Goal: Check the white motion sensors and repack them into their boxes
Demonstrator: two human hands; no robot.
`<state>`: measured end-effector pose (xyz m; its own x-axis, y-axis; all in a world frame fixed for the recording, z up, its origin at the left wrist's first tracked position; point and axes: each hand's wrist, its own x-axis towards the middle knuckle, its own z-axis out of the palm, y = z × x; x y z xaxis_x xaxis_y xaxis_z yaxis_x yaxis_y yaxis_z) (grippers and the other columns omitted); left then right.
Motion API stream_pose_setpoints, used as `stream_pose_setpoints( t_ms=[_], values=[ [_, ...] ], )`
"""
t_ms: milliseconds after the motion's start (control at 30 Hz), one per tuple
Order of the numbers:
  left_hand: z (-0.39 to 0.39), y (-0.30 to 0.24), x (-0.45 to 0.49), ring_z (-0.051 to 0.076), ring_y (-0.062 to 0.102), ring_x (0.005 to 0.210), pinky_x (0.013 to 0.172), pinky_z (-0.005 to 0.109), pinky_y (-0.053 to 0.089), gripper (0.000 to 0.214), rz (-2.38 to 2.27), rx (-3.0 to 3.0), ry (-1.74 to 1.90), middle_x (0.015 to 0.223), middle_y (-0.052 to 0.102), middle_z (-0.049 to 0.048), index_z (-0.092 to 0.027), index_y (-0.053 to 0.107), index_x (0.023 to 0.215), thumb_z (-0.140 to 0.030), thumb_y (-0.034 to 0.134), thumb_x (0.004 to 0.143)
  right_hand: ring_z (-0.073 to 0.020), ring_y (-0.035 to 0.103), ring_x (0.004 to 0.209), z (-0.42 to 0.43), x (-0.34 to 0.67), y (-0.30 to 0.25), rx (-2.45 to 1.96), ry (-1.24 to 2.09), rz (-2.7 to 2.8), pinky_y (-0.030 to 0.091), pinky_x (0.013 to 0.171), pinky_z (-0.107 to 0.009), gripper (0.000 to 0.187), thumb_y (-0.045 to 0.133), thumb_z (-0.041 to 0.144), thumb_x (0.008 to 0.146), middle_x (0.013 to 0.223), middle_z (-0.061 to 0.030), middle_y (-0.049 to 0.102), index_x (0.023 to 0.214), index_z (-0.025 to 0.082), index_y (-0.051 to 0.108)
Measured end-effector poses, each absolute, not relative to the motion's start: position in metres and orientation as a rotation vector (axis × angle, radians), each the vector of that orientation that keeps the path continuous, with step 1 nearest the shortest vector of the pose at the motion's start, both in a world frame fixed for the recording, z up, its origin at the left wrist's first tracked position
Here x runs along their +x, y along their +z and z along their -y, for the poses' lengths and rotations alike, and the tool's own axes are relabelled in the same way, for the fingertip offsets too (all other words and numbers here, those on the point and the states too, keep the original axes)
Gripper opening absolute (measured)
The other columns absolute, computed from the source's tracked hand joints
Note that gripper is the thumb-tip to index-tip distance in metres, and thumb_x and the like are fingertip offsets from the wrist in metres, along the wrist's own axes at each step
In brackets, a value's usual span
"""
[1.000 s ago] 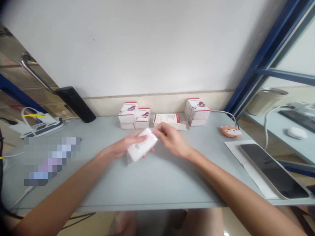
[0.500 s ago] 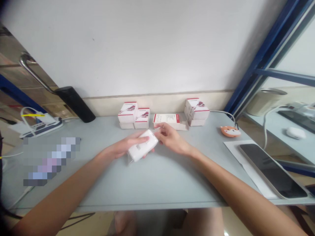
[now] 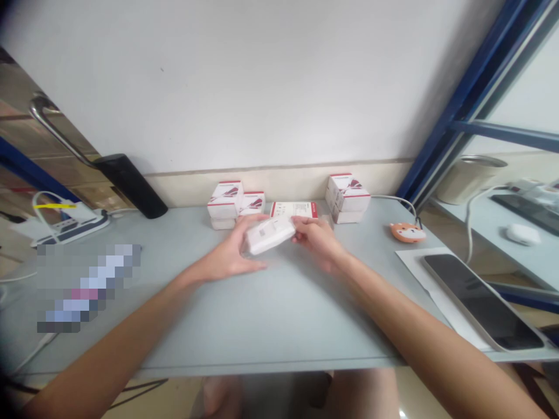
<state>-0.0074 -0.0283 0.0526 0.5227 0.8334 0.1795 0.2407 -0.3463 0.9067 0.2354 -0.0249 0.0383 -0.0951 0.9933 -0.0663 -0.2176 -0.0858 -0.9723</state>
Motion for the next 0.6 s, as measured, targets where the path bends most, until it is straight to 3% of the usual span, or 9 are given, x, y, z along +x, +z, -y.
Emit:
stream_pose_setpoints(
  t_ms=[100,300,467,600],
  values=[
    [0.032,0.048,0.002,0.032,0.051,0.141,0.116,0.042,0.043,0.069,-0.975,1.896,0.979,0.15,0.052,0.0102,-0.028,0.058,0.137,-0.033,0.088,0.076,-0.015,0.054,0.069,0.026,0.234,0.041,-1.075,1.336,1.11,0.055,0.069,-0.032,0.022,0.078,0.039,0.082,0.083,-0.0059,0.065,0.083,0.018,0.07],
    [0.036,0.055,0.006,0.023,0.071,0.094,0.079,0.031,0.054,0.05,-1.108,1.618,1.086,0.117,0.073,0.0077,-0.025,0.066,0.124,-0.055,0.077,0.086,-0.0152,0.057,0.066,0.026,0.235,0.044,-1.178,1.04,1.342,0.046,0.068,-0.032,0.031,0.071,0.05,0.089,0.07,0.001,0.061,0.088,0.02,0.066],
    [0.031,0.056,0.003,0.016,0.06,0.058,0.058,0.028,0.047,0.054,-1.182,1.535,1.058,0.072,0.07,0.0037,-0.018,0.073,0.1,-0.07,0.068,0.088,-0.0147,0.058,0.063,0.025,0.236,0.041,-1.156,0.965,1.494,0.044,0.064,-0.031,0.031,0.064,0.051,0.094,0.072,0.0012,0.061,0.086,0.021,0.06],
    [0.028,0.055,0.002,0.014,0.054,0.047,0.05,0.027,0.04,0.06,-1.16,1.52,0.93,0.059,0.066,0.0034,-0.018,0.069,0.084,-0.075,0.053,0.094,-0.0132,0.054,0.063,0.025,0.232,0.039,-1.082,0.918,1.54,0.043,0.063,-0.029,0.026,0.06,0.046,0.097,0.075,0.0024,0.06,0.093,0.021,0.056]
  ],
)
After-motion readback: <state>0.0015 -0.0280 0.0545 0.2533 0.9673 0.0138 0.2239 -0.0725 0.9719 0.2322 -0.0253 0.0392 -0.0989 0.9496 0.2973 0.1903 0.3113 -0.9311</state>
